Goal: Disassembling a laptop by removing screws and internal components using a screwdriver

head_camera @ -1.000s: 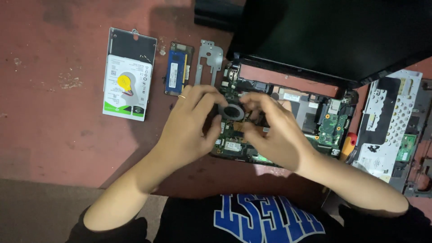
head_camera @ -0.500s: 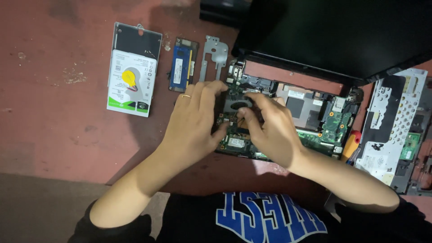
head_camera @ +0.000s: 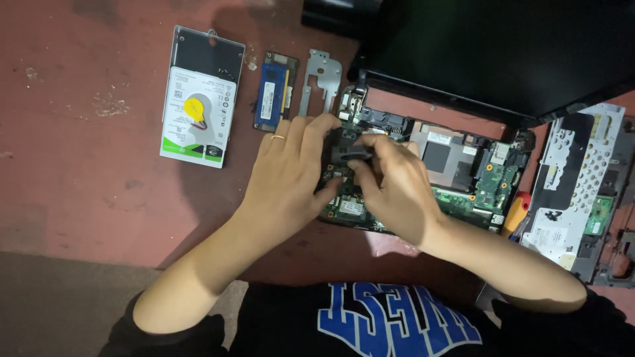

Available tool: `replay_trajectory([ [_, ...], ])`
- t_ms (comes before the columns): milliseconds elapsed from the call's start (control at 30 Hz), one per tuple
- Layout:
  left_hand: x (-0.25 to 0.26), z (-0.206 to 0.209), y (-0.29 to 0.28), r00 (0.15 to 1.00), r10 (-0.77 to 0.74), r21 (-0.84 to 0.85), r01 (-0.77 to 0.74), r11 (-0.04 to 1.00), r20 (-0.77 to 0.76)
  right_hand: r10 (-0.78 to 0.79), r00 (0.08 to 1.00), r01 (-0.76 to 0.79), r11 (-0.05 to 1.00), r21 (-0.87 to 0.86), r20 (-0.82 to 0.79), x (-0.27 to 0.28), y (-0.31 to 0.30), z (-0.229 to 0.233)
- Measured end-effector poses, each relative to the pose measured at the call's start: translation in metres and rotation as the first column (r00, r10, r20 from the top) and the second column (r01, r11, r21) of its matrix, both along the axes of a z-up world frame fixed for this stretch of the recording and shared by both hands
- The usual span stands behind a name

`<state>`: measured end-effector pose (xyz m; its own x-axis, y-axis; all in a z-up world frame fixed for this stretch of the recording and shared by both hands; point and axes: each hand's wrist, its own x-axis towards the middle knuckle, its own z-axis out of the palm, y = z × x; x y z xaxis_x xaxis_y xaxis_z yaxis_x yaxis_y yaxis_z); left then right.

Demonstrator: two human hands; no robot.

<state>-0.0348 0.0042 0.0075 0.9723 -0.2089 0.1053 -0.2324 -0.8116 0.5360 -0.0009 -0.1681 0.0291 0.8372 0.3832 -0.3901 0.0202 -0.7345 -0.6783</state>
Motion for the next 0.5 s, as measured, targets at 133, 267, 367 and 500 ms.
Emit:
replay_trajectory([
  [133, 0.000, -0.002, 0.000, 1.000, 0.001, 0.057, -0.001, 0.998, 0.005, 0.001, 0.977, -0.012, 0.999, 0.048, 0.212, 0.000, -0.001, -0.009],
  [267, -0.001, 0.000, 0.001, 1.000, 0.008, 0.058, -0.009, 0.998, 0.015, -0.055, 0.988, 0.028, 0.983, 0.179, 0.148, -0.008, 0.003, 0.001],
  [367, -0.001, 0.005, 0.006, 0.999, -0.041, -0.004, 0.041, 0.999, 0.033, -0.002, 0.972, -0.037, 0.987, 0.158, 0.237, 0.001, -0.005, 0.009],
  [500, -0.009, 0.036, 0.018, 0.985, -0.114, -0.121, 0.130, 0.984, 0.128, 0.114, 0.957, -0.155, 0.978, 0.139, 0.266, 0.005, -0.012, 0.032],
])
